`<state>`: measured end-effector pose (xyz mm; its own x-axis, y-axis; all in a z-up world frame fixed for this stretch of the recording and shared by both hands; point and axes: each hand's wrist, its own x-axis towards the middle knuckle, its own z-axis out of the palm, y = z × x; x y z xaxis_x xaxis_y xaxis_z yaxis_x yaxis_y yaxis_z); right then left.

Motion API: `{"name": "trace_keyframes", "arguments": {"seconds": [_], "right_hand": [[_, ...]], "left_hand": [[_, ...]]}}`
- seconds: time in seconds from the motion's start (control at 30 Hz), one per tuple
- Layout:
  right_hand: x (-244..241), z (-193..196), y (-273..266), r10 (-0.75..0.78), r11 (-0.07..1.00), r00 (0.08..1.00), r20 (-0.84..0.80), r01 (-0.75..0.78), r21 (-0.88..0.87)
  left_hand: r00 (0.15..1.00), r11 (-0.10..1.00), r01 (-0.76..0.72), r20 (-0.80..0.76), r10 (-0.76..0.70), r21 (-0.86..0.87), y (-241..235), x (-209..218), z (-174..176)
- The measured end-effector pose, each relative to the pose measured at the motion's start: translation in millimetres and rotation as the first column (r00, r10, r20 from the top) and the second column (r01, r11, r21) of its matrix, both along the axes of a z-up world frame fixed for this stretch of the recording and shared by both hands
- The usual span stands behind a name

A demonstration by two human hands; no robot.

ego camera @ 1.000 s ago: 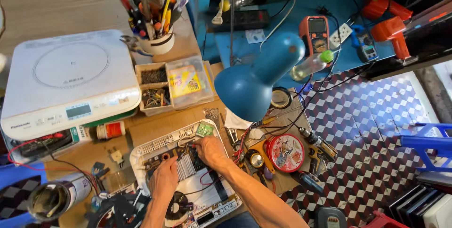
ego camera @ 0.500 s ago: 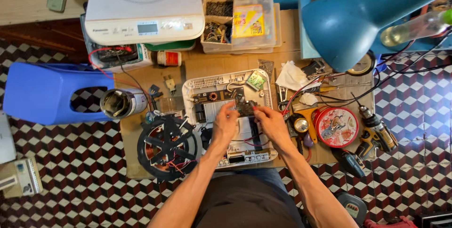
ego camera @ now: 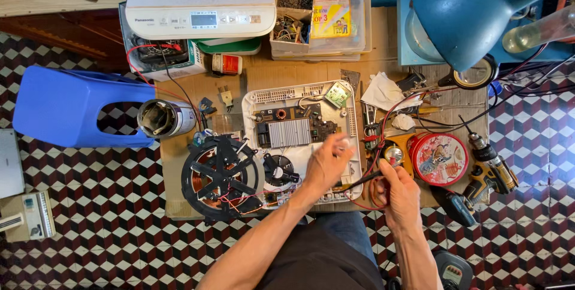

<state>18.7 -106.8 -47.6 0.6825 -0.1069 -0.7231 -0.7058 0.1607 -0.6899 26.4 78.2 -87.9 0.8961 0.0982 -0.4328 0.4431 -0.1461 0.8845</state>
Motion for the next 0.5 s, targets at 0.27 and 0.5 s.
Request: {"name": "trace_keyframes", "arguments": {"seconds": [0.27, 0.5], "right_hand": [[-8.6, 20.0, -25.7, -0.007, 0.974, 0.998, 0.069, 0.023, -0.227], [14.2, -1.4, -28.3, 0.028, 0.980, 1.000, -0.010, -0.030, -0.197]], "left_hand": [[0.959, 0.831, -0.108, 0.278, -0.058, 0.545, 26.1, 81.7, -66.3], [0.981, 0.787, -0.119, 0.196, -0.003, 0.605, 12.7, 96.0, -67.2]]}}
